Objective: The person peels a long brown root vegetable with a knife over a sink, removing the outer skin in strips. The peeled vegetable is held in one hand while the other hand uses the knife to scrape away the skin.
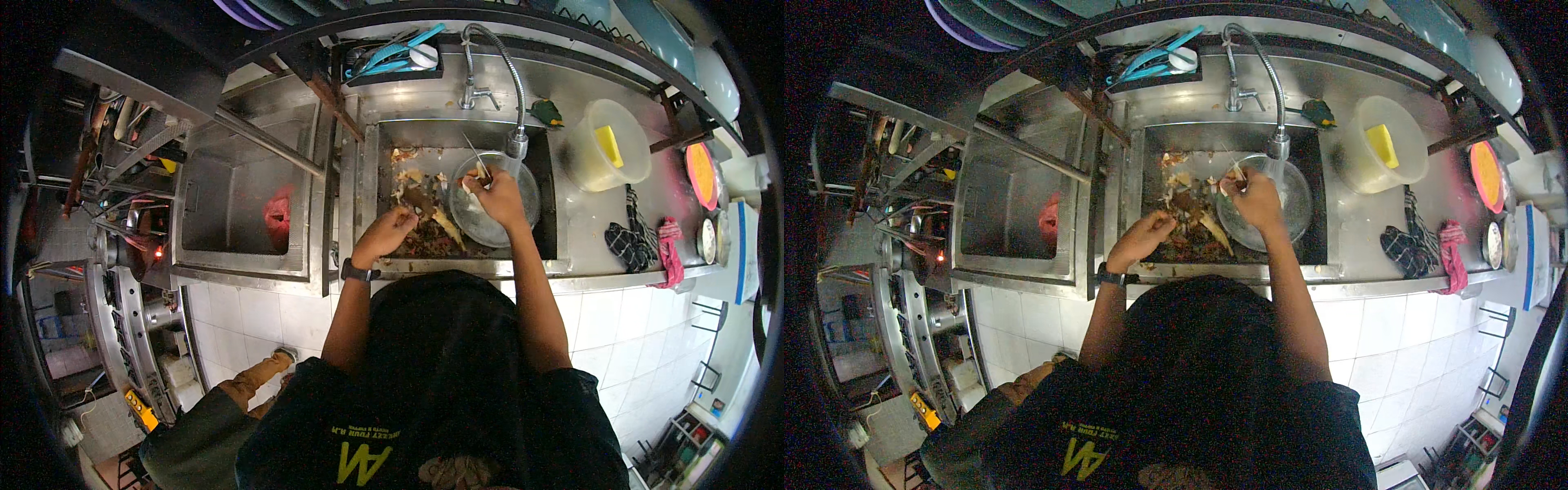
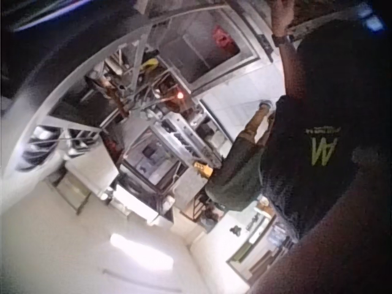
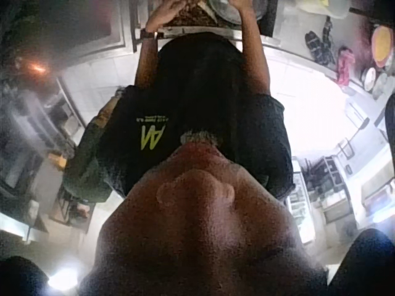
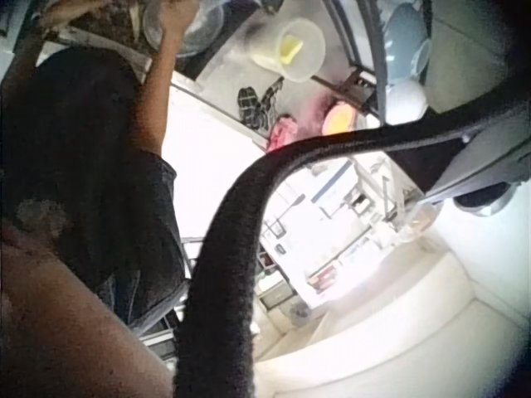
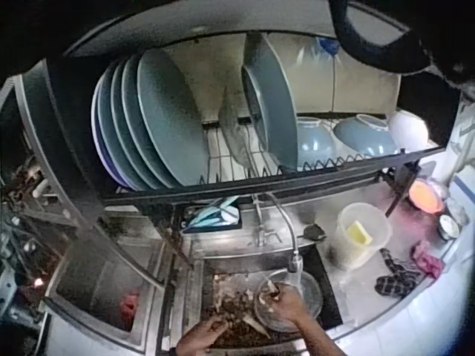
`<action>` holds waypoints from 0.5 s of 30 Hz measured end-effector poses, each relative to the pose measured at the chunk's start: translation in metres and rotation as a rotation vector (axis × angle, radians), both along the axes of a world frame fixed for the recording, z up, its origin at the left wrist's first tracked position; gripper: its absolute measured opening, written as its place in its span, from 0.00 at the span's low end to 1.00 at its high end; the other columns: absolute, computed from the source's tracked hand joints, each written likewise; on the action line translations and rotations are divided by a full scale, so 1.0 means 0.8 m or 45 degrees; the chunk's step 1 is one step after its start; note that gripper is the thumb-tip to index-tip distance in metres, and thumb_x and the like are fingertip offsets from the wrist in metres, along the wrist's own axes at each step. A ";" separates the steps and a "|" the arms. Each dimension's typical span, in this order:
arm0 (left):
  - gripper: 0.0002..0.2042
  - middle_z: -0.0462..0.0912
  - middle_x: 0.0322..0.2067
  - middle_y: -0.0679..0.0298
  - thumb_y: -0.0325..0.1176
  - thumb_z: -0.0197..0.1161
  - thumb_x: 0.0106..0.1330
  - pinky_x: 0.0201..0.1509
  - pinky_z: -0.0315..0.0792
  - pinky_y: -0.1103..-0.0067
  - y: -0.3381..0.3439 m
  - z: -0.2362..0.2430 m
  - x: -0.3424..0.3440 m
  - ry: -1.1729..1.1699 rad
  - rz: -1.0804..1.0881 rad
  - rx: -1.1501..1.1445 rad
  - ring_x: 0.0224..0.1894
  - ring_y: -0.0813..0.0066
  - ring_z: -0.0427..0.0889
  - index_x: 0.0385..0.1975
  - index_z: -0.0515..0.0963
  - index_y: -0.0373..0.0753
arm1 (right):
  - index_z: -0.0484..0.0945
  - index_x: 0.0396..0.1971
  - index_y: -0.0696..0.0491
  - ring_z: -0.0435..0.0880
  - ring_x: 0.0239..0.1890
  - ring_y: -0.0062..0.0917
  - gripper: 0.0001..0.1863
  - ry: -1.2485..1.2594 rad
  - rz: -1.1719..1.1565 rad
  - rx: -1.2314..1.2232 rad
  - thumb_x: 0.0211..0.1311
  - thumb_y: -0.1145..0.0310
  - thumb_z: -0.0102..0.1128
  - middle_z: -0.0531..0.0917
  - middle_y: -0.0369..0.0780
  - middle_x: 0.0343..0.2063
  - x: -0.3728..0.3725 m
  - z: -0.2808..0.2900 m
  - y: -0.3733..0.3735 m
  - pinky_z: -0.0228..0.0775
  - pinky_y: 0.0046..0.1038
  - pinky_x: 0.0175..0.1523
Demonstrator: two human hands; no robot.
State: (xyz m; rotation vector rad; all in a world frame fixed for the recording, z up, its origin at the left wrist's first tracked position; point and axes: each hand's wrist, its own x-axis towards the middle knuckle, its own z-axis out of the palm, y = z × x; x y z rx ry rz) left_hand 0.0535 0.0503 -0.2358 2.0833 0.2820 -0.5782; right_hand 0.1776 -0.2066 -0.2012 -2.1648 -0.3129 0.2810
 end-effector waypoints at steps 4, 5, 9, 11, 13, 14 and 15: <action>0.20 0.80 0.42 0.58 0.50 0.61 0.74 0.51 0.74 0.67 0.004 -0.117 0.037 -0.002 -0.053 -0.100 0.44 0.65 0.81 0.50 0.76 0.37 | 0.87 0.43 0.58 0.89 0.41 0.49 0.25 -0.012 0.004 -0.060 0.65 0.48 0.65 0.88 0.55 0.35 -0.010 -0.032 0.011 0.79 0.44 0.48; 0.20 0.80 0.43 0.57 0.48 0.62 0.72 0.50 0.74 0.66 -0.005 -0.134 0.054 0.023 -0.128 -0.056 0.45 0.63 0.81 0.50 0.75 0.38 | 0.87 0.42 0.58 0.88 0.42 0.50 0.26 -0.050 -0.022 -0.187 0.65 0.46 0.64 0.87 0.56 0.35 -0.010 -0.062 0.012 0.79 0.45 0.51; 0.21 0.81 0.47 0.50 0.37 0.63 0.69 0.50 0.75 0.57 0.007 -0.274 0.059 -0.093 -0.325 0.285 0.46 0.54 0.81 0.60 0.72 0.36 | 0.87 0.47 0.55 0.87 0.45 0.52 0.27 0.148 0.360 -0.414 0.64 0.45 0.64 0.87 0.56 0.39 -0.021 -0.074 0.054 0.78 0.46 0.55; 0.26 0.76 0.56 0.47 0.31 0.62 0.68 0.57 0.73 0.54 -0.007 -0.302 0.074 0.106 -0.407 0.526 0.53 0.48 0.78 0.65 0.67 0.38 | 0.87 0.49 0.54 0.86 0.47 0.52 0.28 0.264 0.471 -0.438 0.64 0.44 0.63 0.87 0.56 0.41 -0.025 -0.070 0.058 0.78 0.46 0.56; 0.29 0.70 0.64 0.47 0.34 0.62 0.69 0.65 0.68 0.52 -0.035 -0.308 0.086 -0.053 -0.499 0.742 0.60 0.47 0.73 0.69 0.64 0.39 | 0.88 0.46 0.54 0.86 0.43 0.52 0.25 0.145 0.354 -0.454 0.62 0.48 0.65 0.87 0.56 0.38 -0.028 -0.117 0.037 0.78 0.44 0.53; 0.30 0.67 0.67 0.46 0.35 0.62 0.70 0.69 0.66 0.52 -0.040 -0.315 0.085 -0.117 -0.509 0.852 0.64 0.46 0.71 0.71 0.62 0.39 | 0.88 0.44 0.54 0.86 0.41 0.51 0.23 0.087 0.328 -0.462 0.61 0.49 0.66 0.87 0.55 0.36 -0.030 -0.120 0.036 0.78 0.43 0.51; 0.30 0.65 0.68 0.48 0.35 0.62 0.70 0.71 0.64 0.52 -0.042 -0.322 0.087 -0.165 -0.506 0.918 0.66 0.47 0.69 0.72 0.62 0.40 | 0.88 0.45 0.54 0.86 0.42 0.50 0.22 0.117 0.300 -0.429 0.61 0.51 0.66 0.87 0.55 0.37 -0.031 -0.121 0.030 0.78 0.42 0.52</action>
